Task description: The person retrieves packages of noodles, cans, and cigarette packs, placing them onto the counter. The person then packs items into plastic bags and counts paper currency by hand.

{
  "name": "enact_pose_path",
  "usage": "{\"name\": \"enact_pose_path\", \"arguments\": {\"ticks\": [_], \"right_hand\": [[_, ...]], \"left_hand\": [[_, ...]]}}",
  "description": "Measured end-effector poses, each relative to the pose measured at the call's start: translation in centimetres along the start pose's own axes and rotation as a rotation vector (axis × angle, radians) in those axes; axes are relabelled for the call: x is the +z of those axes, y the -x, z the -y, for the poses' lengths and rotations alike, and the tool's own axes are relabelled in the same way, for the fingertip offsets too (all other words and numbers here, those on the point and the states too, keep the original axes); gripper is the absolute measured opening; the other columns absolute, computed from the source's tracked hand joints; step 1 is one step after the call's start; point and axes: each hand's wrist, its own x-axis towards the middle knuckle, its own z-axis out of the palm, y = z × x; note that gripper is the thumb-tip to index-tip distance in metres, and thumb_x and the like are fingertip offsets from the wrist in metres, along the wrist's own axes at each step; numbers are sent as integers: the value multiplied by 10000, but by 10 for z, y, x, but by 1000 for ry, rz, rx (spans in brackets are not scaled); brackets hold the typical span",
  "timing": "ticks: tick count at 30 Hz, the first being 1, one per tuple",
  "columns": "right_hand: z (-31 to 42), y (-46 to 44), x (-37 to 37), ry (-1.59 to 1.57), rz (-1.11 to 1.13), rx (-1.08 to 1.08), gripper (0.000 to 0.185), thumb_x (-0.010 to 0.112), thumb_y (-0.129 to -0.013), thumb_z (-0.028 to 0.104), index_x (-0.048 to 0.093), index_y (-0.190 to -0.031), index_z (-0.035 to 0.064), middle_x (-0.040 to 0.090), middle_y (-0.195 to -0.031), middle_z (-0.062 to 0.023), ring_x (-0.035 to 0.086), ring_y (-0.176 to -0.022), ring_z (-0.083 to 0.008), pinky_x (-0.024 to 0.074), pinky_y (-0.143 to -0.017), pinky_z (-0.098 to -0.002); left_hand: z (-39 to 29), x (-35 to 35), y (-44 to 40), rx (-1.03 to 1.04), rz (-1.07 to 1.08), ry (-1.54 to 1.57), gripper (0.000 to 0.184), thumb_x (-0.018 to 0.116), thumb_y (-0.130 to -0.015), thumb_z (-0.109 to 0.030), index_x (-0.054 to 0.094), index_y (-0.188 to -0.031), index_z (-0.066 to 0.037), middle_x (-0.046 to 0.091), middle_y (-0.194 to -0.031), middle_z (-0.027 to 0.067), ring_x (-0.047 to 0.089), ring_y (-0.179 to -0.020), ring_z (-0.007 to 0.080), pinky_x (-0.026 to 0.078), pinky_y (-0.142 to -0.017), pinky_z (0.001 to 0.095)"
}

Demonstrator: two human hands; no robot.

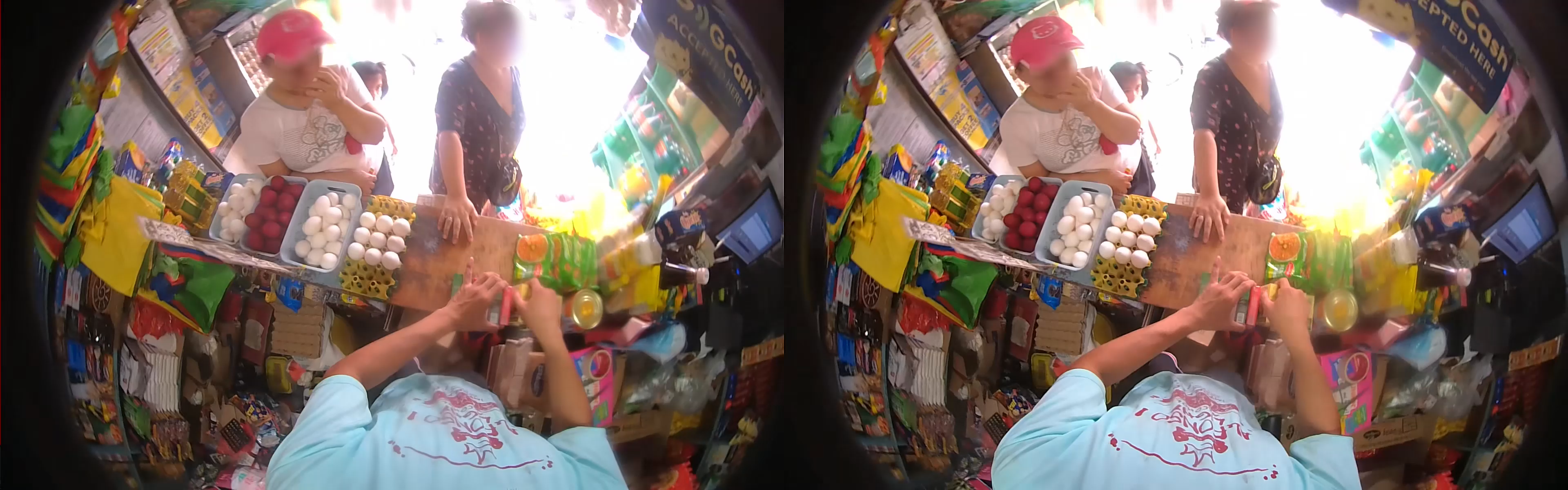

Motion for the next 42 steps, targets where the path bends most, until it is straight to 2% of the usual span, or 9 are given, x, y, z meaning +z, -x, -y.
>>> {"name": "enact_pose_path", "arguments": {"ticks": [5, 8, 14, 16, 23, 31, 36, 39, 42], "right_hand": [[-11, -7, 14, -162, -45, -30, 417, 691, -945, 452, 711, -1042, 48, 752, -867, -209, 736, -840, -404, 573, -758, -495], [-5, 3, -12, -391, 5, 58, 454, 677, -980, 460, 713, -1100, 24, 764, -926, -197, 752, -902, -343, 579, -803, -433], [-30, 36, -18, -1455, 461, 81, 699, 753, -969, 377, 448, -1530, 93, 602, -1403, -76, 643, -1202, -180, 572, -964, -349], [-36, 48, -24, -1600, 220, 42, 706, 809, -936, 285, 450, -1508, 77, 697, -1252, -81, 698, -1087, -170, 595, -859, -332], [-56, 107, -119, -1774, -214, 1, 521, 737, -990, 169, 504, -1445, 66, 695, -1205, -50, 686, -1054, -129, 584, -862, -302], [-242, 111, -274, -1361, -1384, 156, 253, 669, -1036, 194, 595, -1231, 51, 691, -1187, -72, 708, -1005, -171, 607, -816, -338], [-417, 86, -306, -1535, -908, 256, 217, 643, -1022, 168, 645, -1188, 27, 736, -1130, -133, 739, -983, -279, 619, -871, -404], [-448, 97, -304, -1586, -1005, 282, 234, 659, -993, 155, 643, -1183, 20, 739, -1096, -150, 741, -957, -316, 616, -927, -454], [-463, 138, -302, -1926, -1275, 119, 257, 641, -966, 98, 604, -1197, -9, 609, -1302, -203, 631, -1207, -369, 520, -1088, -562]], "left_hand": [[-16, -26, 7, -34, -77, 170, 901, 935, -615, -448, 546, -1338, -76, 585, -1307, 137, 528, -1354, 331, 56, -1251, 692], [-29, -49, 3, -1, -113, 112, 882, 962, -610, -383, 559, -1331, -74, 601, -1287, 161, 562, -1308, 348, 238, -1233, 624], [-54, -45, -32, 83, -133, 394, 892, 989, -621, -234, 551, -1377, -59, 610, -1321, 167, 610, -1242, 362, 528, -1017, 462], [-75, -53, -52, 256, -163, 314, 946, 973, -655, -197, 497, -1460, -53, 614, -1349, 178, 637, -1231, 360, 573, -960, 467], [-168, -39, -100, -53, -81, 1211, 734, 817, -909, -178, 464, -1539, -44, 605, -1410, 132, 644, -1227, 224, 579, -976, 377], [-272, -18, -155, -225, 294, 1589, 501, 553, -1090, -165, 401, -1554, -54, 657, -1269, 107, 681, -1113, 181, 649, -894, 387], [-336, 23, -209, -57, 540, 1533, 473, 654, -1034, -155, 486, -1454, -19, 658, -1276, 121, 672, -1147, 203, 618, -949, 371], [-371, 70, -258, -37, 655, 1584, 386, 689, -999, -131, 569, -1327, 34, 665, -1263, 127, 681, -1113, 203, 602, -962, 352], [-418, 120, -314, -200, 538, 1682, 253, 665, -986, -81, 610, -1160, 94, 669, -1153, 145, 692, -1080, 226, 616, -970, 381]]}}
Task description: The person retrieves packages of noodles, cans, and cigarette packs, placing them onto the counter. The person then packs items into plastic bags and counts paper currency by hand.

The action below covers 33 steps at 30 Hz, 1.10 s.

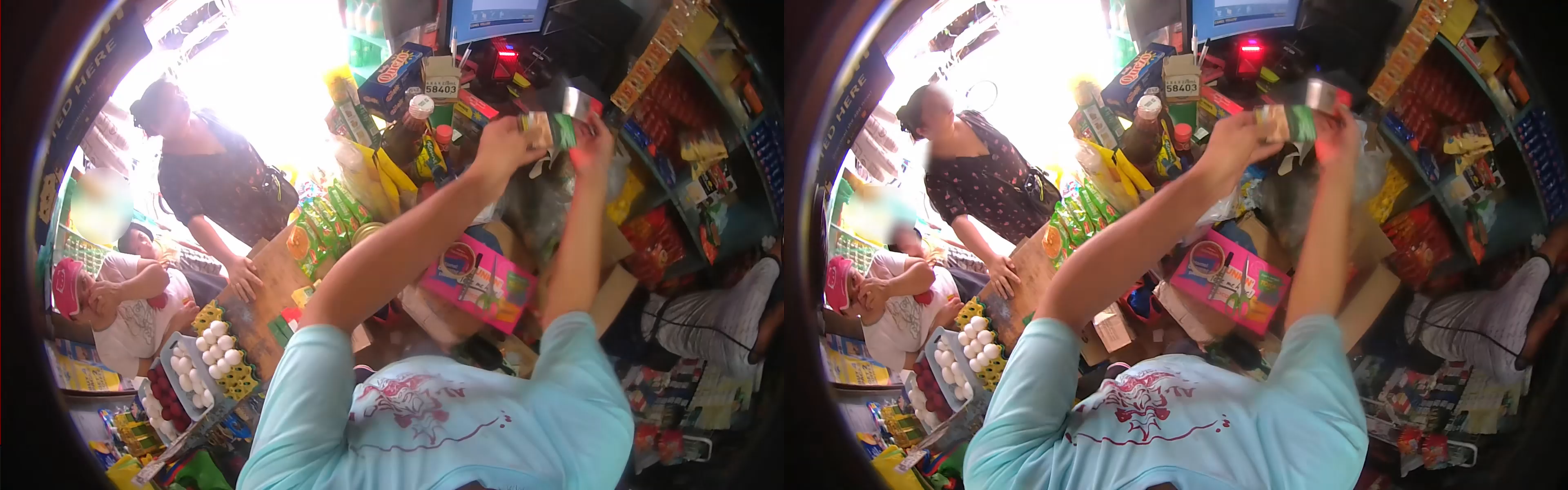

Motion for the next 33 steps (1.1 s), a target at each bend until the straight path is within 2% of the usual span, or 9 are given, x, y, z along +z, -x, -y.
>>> {"name": "enact_pose_path", "arguments": {"ticks": [6, 10, 13, 19, 23, 24, 27, 31, 33], "right_hand": [[41, 63, -15, -185, -69, -170, 229, 597, -997, 75, 581, -1203, -25, 503, -1401, -223, 524, -1353, -387, 438, -1163, -612], [51, 99, -13, 26, 15, -167, 329, 641, -1013, 128, 609, -1320, 16, 603, -1401, -170, 598, -1280, -313, 479, -1122, -483], [33, 132, 7, 397, 106, -202, 460, 594, -1066, 283, 578, -1448, 27, 627, -1433, -137, 604, -1309, -254, 455, -1140, -421], [-33, 250, 58, 651, 234, -197, 524, 620, -1056, 264, 479, -1501, 25, 592, -1446, -135, 594, -1314, -262, 496, -1109, -461], [-95, 314, 77, 472, 354, 156, 467, 635, -1042, 205, 516, -1459, 30, 623, -1367, -134, 622, -1244, -246, 546, -1013, -419], [-114, 330, 84, 350, 374, 306, 451, 642, -1036, 186, 533, -1445, 30, 631, -1339, -135, 630, -1219, -239, 558, -976, -394], [-180, 358, 100, 972, 572, 317, 352, 670, -1014, 182, 617, -1326, 30, 653, -1273, -112, 664, -1127, -192, 549, -943, -322], [-257, 379, 99, 636, 457, 796, 312, 704, -986, 188, 639, -1250, 35, 697, -1168, -81, 696, -1023, -151, 569, -878, -298], [-276, 381, 99, 688, 427, 784, 311, 710, -976, 174, 640, -1247, 38, 710, -1127, -69, 706, -990, -145, 579, -841, -294]], "left_hand": [[51, -18, -131, -126, -166, -9, 235, 581, -1011, -84, 634, -1190, 59, 690, -1120, 163, 727, -993, 279, 652, -824, 421], [43, 21, -83, 3, -79, -91, 289, 509, -1022, -72, 535, -1304, -15, 657, -1105, 153, 708, -982, 275, 655, -824, 439], [39, 51, -8, 127, 19, -47, 363, 644, -998, -182, 535, -1303, -18, 640, -1162, 133, 684, -1014, 253, 620, -878, 422], [9, -3, 148, 756, -219, -374, 569, 797, -831, -86, 568, -1347, -15, 686, -1177, 184, 693, -1140, 292, 557, -1010, 408], [6, -91, 211, 1081, -267, -779, 585, 780, -809, -18, 602, -1366, -34, 650, -1379, 203, 632, -1314, 347, 527, -1097, 428], [7, -115, 226, 1075, -302, -921, 564, 775, -807, -2, 615, -1347, -33, 631, -1410, 204, 612, -1338, 353, 515, -1117, 443], [4, -168, 285, 947, -322, -1247, 537, 797, -790, -3, 639, -1304, -26, 596, -1462, 195, 559, -1394, 368, 492, -1154, 459], [-16, -210, 357, 693, -373, -1160, 768, 871, -760, -159, 525, -1437, -48, 515, -1529, 202, 449, -1475, 382, 359, -1234, 510], [-28, -242, 379, 528, -443, -1283, 919, 889, -747, -265, 429, -1516, -59, 465, -1563, 213, 385, -1512, 383, 280, -1256, 561]]}}
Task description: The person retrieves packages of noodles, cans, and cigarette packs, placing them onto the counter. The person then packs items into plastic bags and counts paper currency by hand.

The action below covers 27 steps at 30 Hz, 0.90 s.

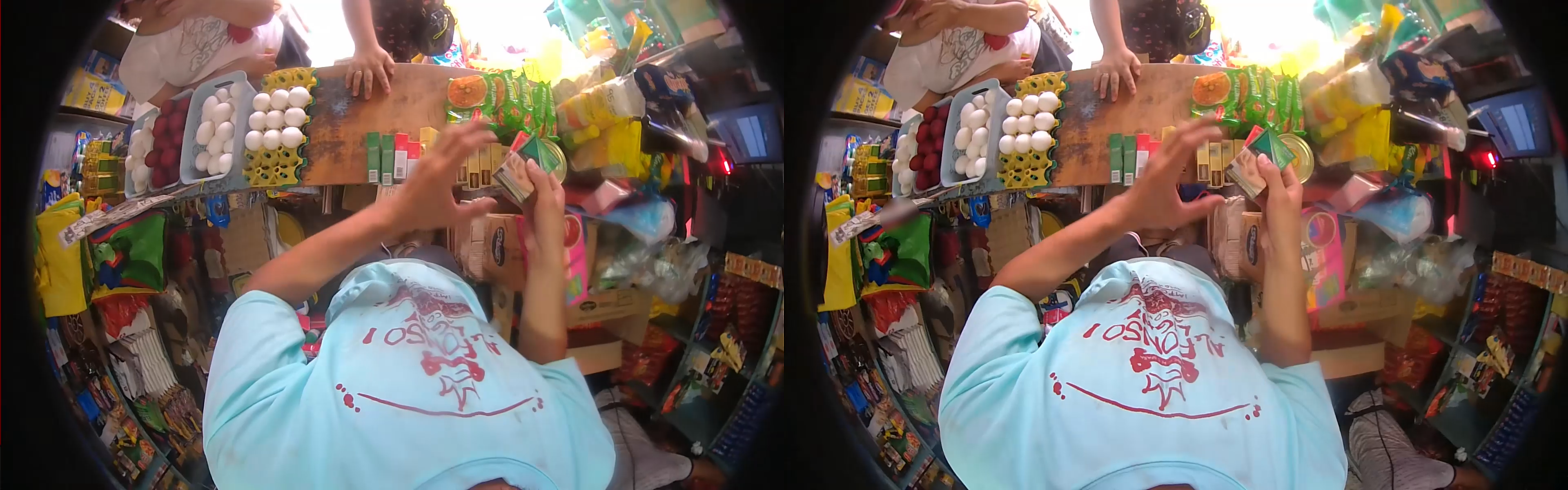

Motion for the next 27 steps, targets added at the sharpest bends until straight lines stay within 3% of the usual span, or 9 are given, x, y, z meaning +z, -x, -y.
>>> {"name": "enact_pose_path", "arguments": {"ticks": [5, 7, 8, 11, 14, 15, 21, 24, 27], "right_hand": [[-1, -4, 20, 38, -11, -51, 318, 709, -959, 133, 632, -1251, 34, 721, -1105, -69, 717, -958, -155, 583, -837, -302], [-2, -4, 22, 39, 3, -46, 327, 716, -949, 108, 621, -1247, 10, 718, -1138, -97, 714, -1015, -194, 573, -917, -330], [-2, -2, 25, 39, -10, -58, 327, 712, -952, 116, 624, -1252, 22, 717, -1120, -81, 715, -983, -173, 578, -872, -316], [-1, 3, 33, 32, -39, -87, 324, 708, -954, 127, 631, -1258, 47, 716, -1078, -47, 716, -918, -130, 588, -782, -287], [-5, 0, 35, 51, -42, -112, 317, 722, -947, 121, 633, -1241, 44, 713, -1064, -45, 709, -907, -123, 583, -773, -279], [-6, -1, 35, 73, -43, -124, 314, 730, -946, 124, 635, -1233, 41, 712, -1061, -44, 704, -900, -118, 577, -764, -274], [-13, -11, 35, 381, -44, -217, 361, 787, -928, 208, 645, -1192, 5, 701, -980, -29, 647, -837, -74, 503, -679, -237], [-24, -20, 34, 523, 28, -229, 431, 812, -907, 279, 652, -1179, -15, 694, -925, -22, 630, -801, -72, 484, -653, -237], [-49, -38, 44, 745, 148, -171, 496, 824, -888, 346, 663, -1169, -29, 698, -914, -29, 619, -785, -70, 480, -646, -239]], "left_hand": [[80, -11, 22, -290, 452, -614, 1252, 905, -683, -465, 201, -1650, -96, 447, -1536, 247, 320, -1532, 387, 164, -1220, 726], [96, -2, 18, -366, 505, -609, 1285, 912, -670, -424, 162, -1665, -108, 490, -1453, 241, 403, -1455, 409, 186, -1187, 757], [101, 4, 16, -402, 535, -604, 1303, 915, -663, -403, 143, -1673, -115, 512, -1411, 237, 445, -1416, 419, 197, -1171, 772], [85, 11, 2, -398, 499, -480, 1290, 896, -648, -275, 134, -1676, -117, 530, -1324, 214, 536, -1284, 432, 282, -1154, 716], [71, 25, -5, -365, 539, -507, 1289, 870, -629, -170, 127, -1682, -125, 526, -1324, 214, 573, -1226, 431, 366, -1114, 643], [69, 31, -5, -336, 513, -534, 1310, 860, -613, -128, 112, -1687, -132, 495, -1402, 258, 578, -1216, 437, 411, -1079, 587], [63, 5, 13, -382, 355, -382, 1395, 962, -608, -319, 94, -1684, -131, 276, -1643, 306, 389, -1457, 491, 296, -1211, 630], [71, -46, 40, -414, 472, -580, 1427, 964, -582, -520, 140, -1675, -116, 277, -1662, 264, 260, -1550, 449, 211, -1238, 678], [86, -64, 69, -311, 467, -679, 1376, 916, -588, -640, 239, -1642, -71, 353, -1623, 227, 305, -1529, 412, 222, -1208, 718]]}}
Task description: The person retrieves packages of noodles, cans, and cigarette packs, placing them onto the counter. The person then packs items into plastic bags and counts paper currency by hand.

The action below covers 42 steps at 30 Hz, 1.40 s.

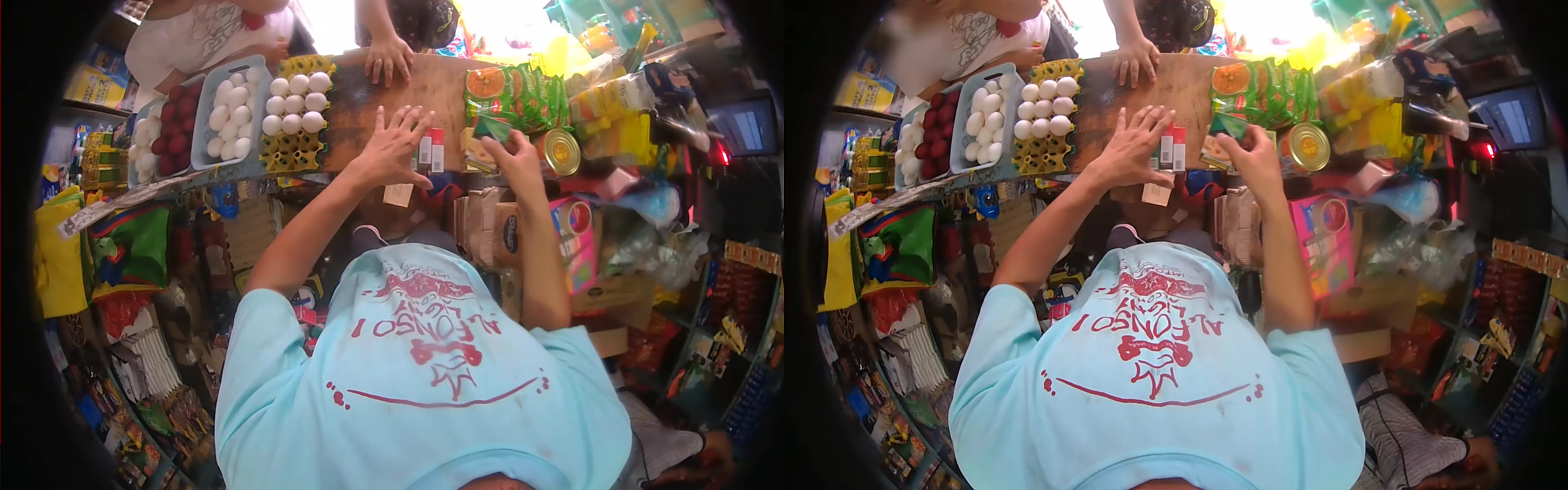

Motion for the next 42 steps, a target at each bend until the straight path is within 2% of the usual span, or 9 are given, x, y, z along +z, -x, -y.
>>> {"name": "enact_pose_path", "arguments": {"ticks": [1, 6, 12, 21, 27, 31, 35, 38, 42], "right_hand": [[-1, -4, 8, 84, 58, 6, 516, 827, -883, 367, 667, -1166, -33, 701, -917, -33, 615, -783, -67, 480, -645, -239], [-15, -16, 32, 516, -23, -138, 651, 840, -758, 439, 647, -1166, -29, 711, -956, -261, 719, -953, -420, 571, -854, -483], [14, -10, 68, 909, -66, -133, 731, 815, -805, 465, 565, -1310, -2, 694, -1114, -228, 707, -1026, -432, 582, -869, -506], [12, -6, 66, 774, -323, -296, 720, 782, -860, 453, 549, -1367, -2, 630, -1137, -237, 646, -1081, -399, 538, -944, -506], [17, 3, 13, -327, 91, 18, 742, 773, -914, 448, 498, -1442, 5, 655, -1280, -170, 654, -1152, -302, 540, -964, -449], [16, 36, -6, -1215, 553, -291, 737, 725, -989, 384, 389, -1540, 28, 653, -1341, -111, 656, -1208, -221, 557, -992, -389], [82, 85, -71, -1115, 132, -424, 529, 697, -1015, 185, 474, -1466, 22, 664, -1309, -73, 678, -1141, -156, 560, -961, -315], [94, 116, -130, -895, -239, -497, 504, 686, -1018, 155, 478, -1456, 16, 670, -1297, -72, 680, -1139, -162, 554, -974, -325], [89, 149, -205, -568, -702, -663, 391, 675, -1026, 144, 549, -1376, 25, 702, -1212, -66, 696, -1080, -165, 553, -944, -323]], "left_hand": [[2, 6, 3, 13, -24, 12, 1357, 906, -588, -658, 270, -1625, -57, 375, -1606, 223, 324, -1515, 405, 224, -1208, 715], [6, 32, 0, 50, -217, 85, 1187, 896, -626, -609, 407, -1527, -11, 497, -1459, 187, 442, -1402, 365, 314, -1180, 621], [12, 36, -1, 83, -268, 140, 1040, 921, -644, -500, 467, -1446, -17, 513, -1416, 169, 459, -1380, 352, 330, -1167, 600], [17, 15, 0, 122, -305, 153, 1027, 926, -649, -540, 468, -1415, -31, 511, -1397, 181, 469, -1374, 383, 219, -1207, 690], [-27, -74, -3, 271, -381, 329, 1058, 955, -633, -476, 437, -1441, -29, 501, -1402, 199, 479, -1353, 413, 312, -1200, 606], [-90, -133, -30, 494, -392, 514, 1103, 996, -624, -386, 402, -1486, -38, 498, -1445, 167, 503, -1347, 369, 441, -1128, 540], [-166, -150, -68, 558, -496, 998, 983, 999, -670, -275, 444, -1447, -42, 512, -1437, 138, 517, -1344, 262, 494, -1067, 430], [-216, -129, -95, 458, -224, 1433, 726, 915, -780, -46, 514, -1385, -42, 598, -1314, 65, 650, -1172, 161, 589, -901, 313], [-305, -125, -125, 421, -112, 1690, 424, 785, -897, 14, 602, -1279, -11, 688, -1185, 67, 674, -1097, 140, 589, -896, 298]]}}
